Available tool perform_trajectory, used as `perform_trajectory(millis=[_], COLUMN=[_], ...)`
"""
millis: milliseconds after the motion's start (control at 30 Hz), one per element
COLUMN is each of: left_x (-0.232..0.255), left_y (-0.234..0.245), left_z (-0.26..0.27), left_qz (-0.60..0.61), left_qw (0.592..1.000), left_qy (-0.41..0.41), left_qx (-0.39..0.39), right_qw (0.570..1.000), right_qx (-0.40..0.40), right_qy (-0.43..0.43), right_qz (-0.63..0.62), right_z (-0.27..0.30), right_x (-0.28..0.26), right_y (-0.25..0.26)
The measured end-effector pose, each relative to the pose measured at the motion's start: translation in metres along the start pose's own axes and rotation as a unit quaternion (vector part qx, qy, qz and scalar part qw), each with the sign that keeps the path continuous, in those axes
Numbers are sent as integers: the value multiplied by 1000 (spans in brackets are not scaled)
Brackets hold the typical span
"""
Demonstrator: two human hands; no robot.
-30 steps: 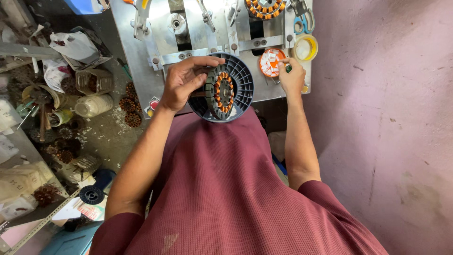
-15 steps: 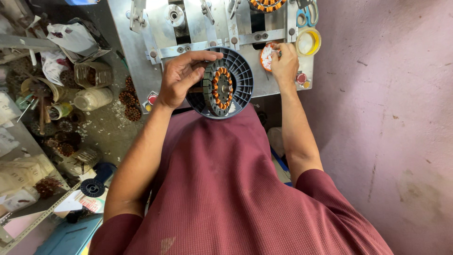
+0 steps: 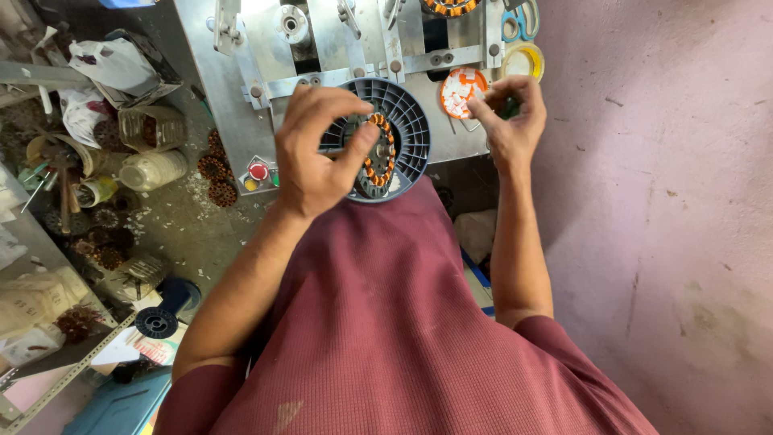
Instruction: The person uses a green-handled screwdriver to adjust or secure small components within a circular motor stator held in their left hand. They repeatedly insert the tool into slots, rotate it, and occasionally pick up small white pieces from a nearby container to place into the stator.
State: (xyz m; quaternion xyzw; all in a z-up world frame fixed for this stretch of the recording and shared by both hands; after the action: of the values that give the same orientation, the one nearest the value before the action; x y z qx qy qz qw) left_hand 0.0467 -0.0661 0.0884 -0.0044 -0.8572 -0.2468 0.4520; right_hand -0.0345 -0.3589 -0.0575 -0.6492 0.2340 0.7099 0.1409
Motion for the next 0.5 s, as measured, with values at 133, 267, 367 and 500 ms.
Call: perform_trajectory(millis=[133, 267, 367, 500], left_x=[43, 54, 50, 45], left_y=[-18, -15, 1, 20], left_z=[-6, -12, -10, -4], left_qz=[33, 67, 104, 142], left_qw=[995, 993, 992, 987], left_qy=[-46, -49, -29, -43], left_qx=[-78, -82, -66, -64], right_qw=[974, 924, 924, 940], right_qx=[-57, -87, -82, -72], right_qy=[141, 311, 308, 266], right_qz=[169, 205, 211, 202], right_z=[55, 92, 96, 102], right_x=[-125, -213, -231, -229], right_y=[-29, -70, -89, -106])
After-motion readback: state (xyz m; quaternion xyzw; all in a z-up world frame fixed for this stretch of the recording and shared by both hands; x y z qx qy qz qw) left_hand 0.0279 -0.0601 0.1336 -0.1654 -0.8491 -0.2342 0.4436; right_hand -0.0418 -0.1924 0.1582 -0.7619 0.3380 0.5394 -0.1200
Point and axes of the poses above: each hand's wrist, its own z-axis away from the middle knuckle, its own y-axis out of the back of the hand, x = y × z, the point moved 10 cm from there along -z, towards the middle knuckle, and after that the axes turned 3 degrees about -y, right-handed, at the moved point
